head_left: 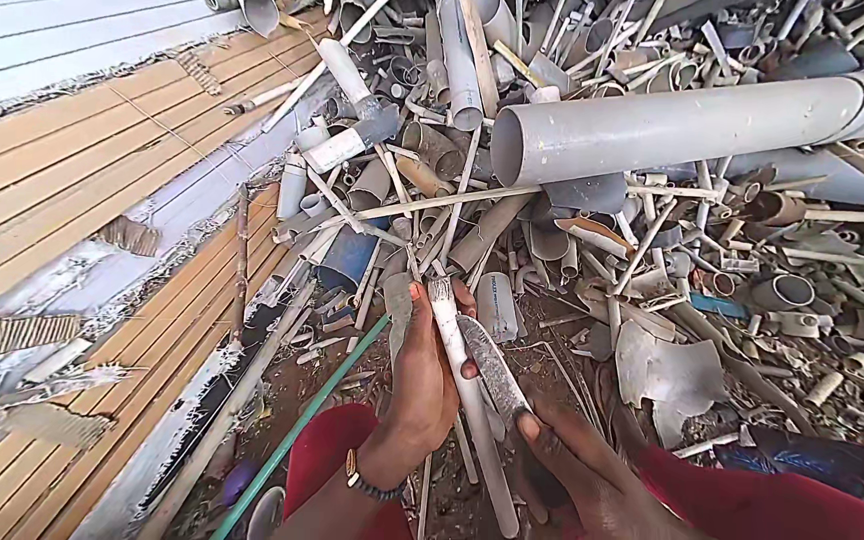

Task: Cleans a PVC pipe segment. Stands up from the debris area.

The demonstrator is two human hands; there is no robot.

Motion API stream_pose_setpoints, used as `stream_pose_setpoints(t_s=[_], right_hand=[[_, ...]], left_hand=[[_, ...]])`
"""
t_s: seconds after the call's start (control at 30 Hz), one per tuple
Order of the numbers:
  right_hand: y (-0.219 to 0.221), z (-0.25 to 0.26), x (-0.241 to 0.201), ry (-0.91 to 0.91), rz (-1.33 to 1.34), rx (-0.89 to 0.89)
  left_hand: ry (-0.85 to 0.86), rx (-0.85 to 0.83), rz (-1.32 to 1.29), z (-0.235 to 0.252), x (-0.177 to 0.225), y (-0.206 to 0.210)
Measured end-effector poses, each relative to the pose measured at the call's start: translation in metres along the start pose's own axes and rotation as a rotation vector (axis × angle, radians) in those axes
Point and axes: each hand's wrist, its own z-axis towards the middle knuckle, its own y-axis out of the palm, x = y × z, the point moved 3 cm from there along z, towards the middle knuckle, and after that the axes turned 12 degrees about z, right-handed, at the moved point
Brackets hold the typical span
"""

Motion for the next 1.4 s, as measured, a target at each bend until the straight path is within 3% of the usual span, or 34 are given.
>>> stream_pose_setpoints(t_s=[0.17,0.33,0.47,0.63,1.03,1.17,1.4], right_hand=[[0.001,-0.001,0.004,-0.016,-0.025,-0.038],[0.004,-0.001,0.004,0.004,-0.010,-0.043],[0.005,-0.001,0.002,0.010,-0.003,-0.042],[0.006,0.001,0.003,0.062,0.038,0.019],[0.008,0.004,0.007,0.095,0.063,-0.031],[0.010,0.004,0.010,0.077,0.041,0.040],[0.012,0.012,0.015,-0.015,0.068,0.083]], left_hand=[[-0.101,0.042,-0.003,-0.002,-0.002,0.000],[0.007,0.142,0.113,0.002,-0.005,-0.002],[0.046,0.129,0.147,0.002,-0.011,-0.002],[-0.001,0.206,0.125,-0.001,-0.019,0.004],[-0.011,0.073,0.095,-0.003,-0.013,0.001],[-0.008,0.047,0.154,-0.006,-0.015,-0.002],[-0.117,0.097,0.123,-0.013,-0.017,0.006]])
